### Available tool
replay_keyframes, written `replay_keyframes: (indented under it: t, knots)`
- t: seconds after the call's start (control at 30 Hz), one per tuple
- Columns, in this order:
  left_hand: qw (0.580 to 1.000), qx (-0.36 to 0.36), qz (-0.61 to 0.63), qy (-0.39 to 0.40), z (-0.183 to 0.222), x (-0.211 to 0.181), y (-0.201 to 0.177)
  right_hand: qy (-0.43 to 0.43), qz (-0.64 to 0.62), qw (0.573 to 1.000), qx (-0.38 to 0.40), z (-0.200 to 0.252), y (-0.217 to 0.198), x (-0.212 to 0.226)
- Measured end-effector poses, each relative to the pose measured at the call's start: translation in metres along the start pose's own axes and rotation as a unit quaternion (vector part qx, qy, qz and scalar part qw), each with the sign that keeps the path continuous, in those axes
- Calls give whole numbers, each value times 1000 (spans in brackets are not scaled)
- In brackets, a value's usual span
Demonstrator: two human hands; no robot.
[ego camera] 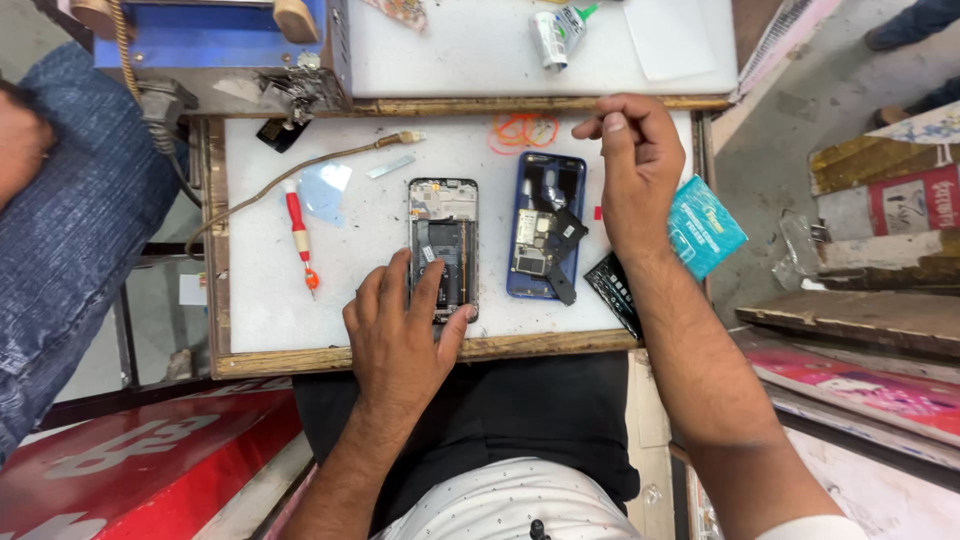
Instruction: The person disassembles and reassembles two smartphones on a workbench. They remove back covers, disconnect and reconnect ribbon cables, clean components with a toothbrush, and place back covers onto the devices. Tools such as a screwdriver and toothbrush are used throughout the process.
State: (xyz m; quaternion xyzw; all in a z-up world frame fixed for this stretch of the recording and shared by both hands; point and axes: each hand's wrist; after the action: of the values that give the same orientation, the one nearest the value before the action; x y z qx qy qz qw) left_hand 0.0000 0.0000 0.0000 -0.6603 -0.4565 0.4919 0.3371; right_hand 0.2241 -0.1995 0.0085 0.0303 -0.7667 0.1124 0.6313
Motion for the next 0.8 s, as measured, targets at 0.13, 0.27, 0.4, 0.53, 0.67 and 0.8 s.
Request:
replay_keyframes:
  t: [0.13, 0.27, 0.4, 0.53, 0.67, 0.8]
  knots:
    - [1000, -18, 9, 24, 1, 2, -3, 29, -61, 998, -4, -2, -1, 6]
    - [999, -33, 6, 40, -1, 4, -7, 17, -82, 996, -32, -3, 4, 11]
    - [999, -31, 14, 34, 0, 3, -7, -53, 218, 969, -105, -10, 3, 9]
    - [999, -34, 15, 30, -1, 2, -8, -45, 389, 918, -66, -13, 6, 11]
    - [999, -21, 26, 29, -2, 4, -11, -18, 393, 919, -34, -10, 10, 18]
    - [999, -5, 31, 32, 2, 5, -12, -28, 442, 896, -15, -8, 16, 22]
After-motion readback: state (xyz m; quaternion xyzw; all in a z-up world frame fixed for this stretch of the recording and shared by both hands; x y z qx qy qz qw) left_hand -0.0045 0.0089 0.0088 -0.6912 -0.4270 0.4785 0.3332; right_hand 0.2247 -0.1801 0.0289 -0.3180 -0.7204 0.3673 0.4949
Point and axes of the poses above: each hand's wrist, its own z-axis away from the middle knuckle, its own y-axis out of the palm, x = y × z, and after that the axes turned 12 degrees about y, right-handed
